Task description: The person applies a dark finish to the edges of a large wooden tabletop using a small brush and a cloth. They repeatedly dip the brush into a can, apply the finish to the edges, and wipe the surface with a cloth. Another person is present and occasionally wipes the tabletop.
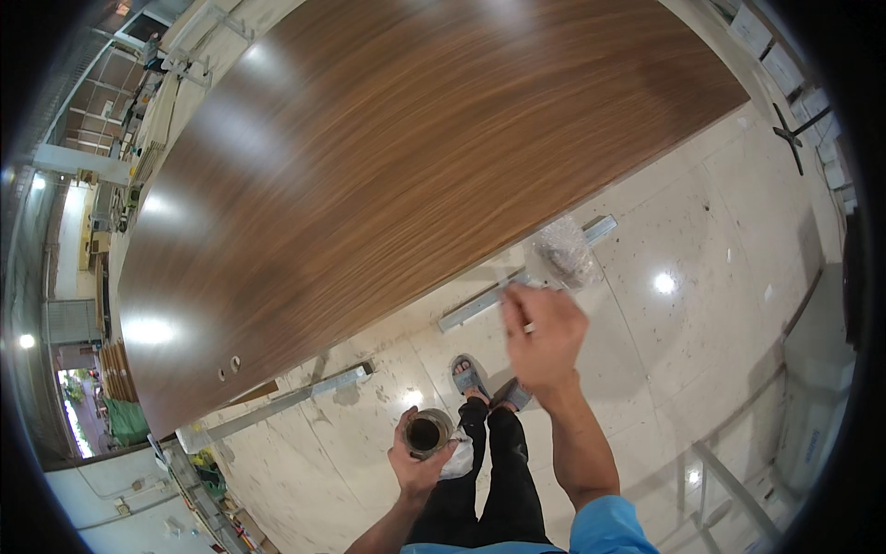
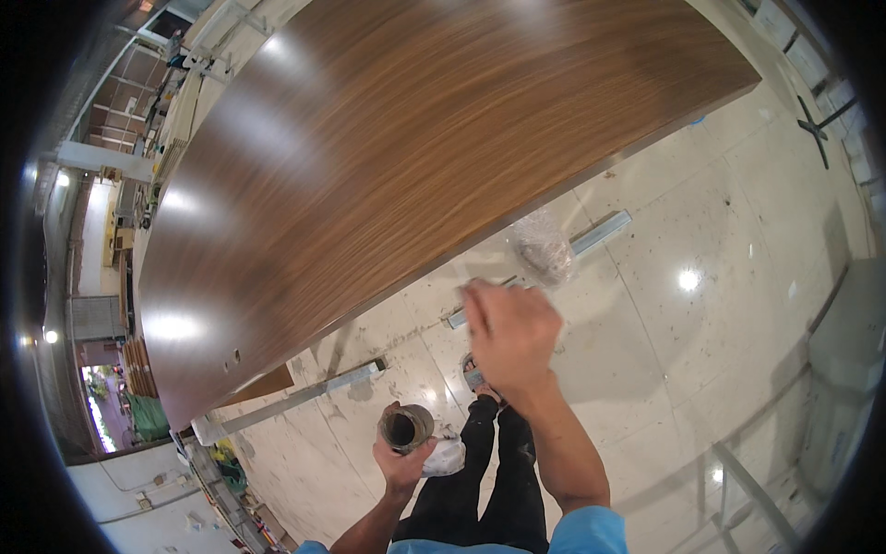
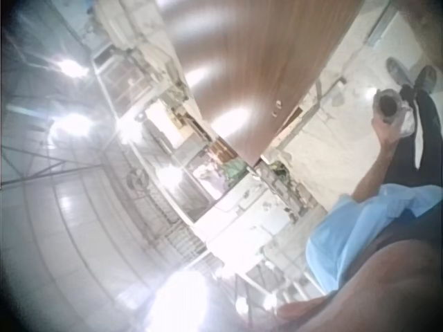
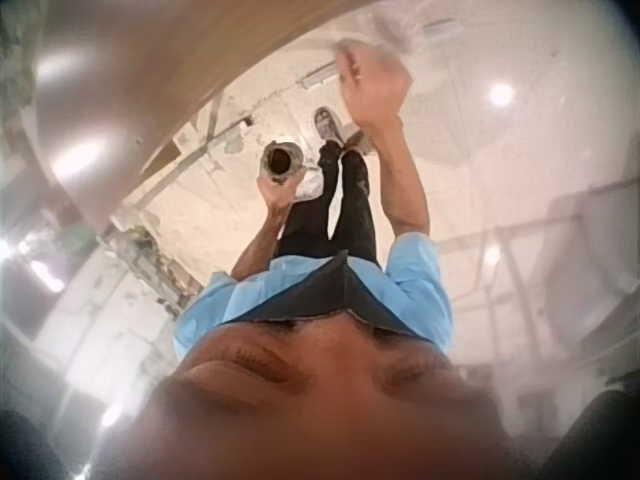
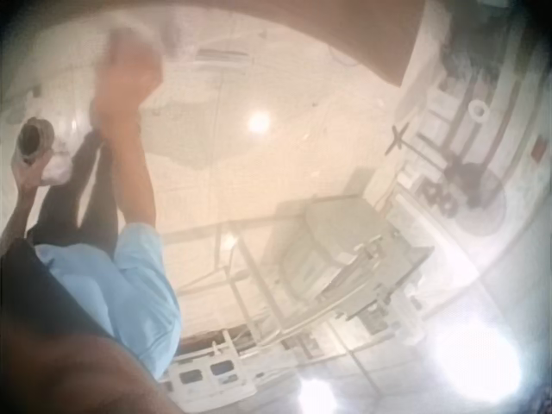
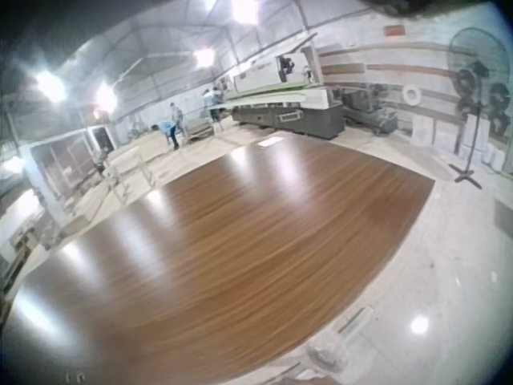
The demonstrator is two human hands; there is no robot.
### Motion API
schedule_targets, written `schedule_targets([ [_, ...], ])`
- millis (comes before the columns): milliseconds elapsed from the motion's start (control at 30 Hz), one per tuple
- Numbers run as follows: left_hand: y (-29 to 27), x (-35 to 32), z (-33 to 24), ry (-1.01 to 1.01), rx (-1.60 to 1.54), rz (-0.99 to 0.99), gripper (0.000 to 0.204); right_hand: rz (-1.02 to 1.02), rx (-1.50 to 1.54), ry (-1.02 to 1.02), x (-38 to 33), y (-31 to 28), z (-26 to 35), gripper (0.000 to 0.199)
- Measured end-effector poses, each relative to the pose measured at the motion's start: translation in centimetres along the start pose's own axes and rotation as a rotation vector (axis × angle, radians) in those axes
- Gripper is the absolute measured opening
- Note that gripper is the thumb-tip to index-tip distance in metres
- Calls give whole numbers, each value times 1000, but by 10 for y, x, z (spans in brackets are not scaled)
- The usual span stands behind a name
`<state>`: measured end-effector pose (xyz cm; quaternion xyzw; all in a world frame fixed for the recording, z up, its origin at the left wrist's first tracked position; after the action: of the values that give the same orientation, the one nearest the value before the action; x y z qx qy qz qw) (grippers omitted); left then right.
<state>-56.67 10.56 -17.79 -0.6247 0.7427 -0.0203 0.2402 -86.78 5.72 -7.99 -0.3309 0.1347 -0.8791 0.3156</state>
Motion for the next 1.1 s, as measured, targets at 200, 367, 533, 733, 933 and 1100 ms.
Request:
schedule_targets([
  [200, -11, 11, 10, -26, -93, -18, 80, 191, 51, -99, -11, 35, 26, 12],
  [367, -19, 15, 3, 17, -89, -39, 80, 79, 111, -15, -12, 28, 20, 13],
  [533, -21, 22, -6, 56, -95, -22, 80, 284, 139, -80, -28, 51, 29, 18],
  [733, -17, 28, -39, 82, 72, -5, 85, 399, 507, 517, -100, 52, -3, 21],
  [933, 7, 41, -72, 123, 57, 118, 86, 566, 1162, 940, -200, 86, 8, 44],
  [1100, 16, 46, -89, 152, 41, 161, 87, 571, 942, 1045, -213, 84, -8, 52],
])
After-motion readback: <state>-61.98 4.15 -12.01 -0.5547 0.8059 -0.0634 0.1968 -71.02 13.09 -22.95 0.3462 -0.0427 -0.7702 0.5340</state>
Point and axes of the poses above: each hand's wrist, its own x-axis towards the middle knuckle, its own y-axis out of the palm, z = x × y, the point moved 10 cm from there along x, towards the middle knuckle, and after that the axes turned 2 degrees about -x, right-handed, at the moved point
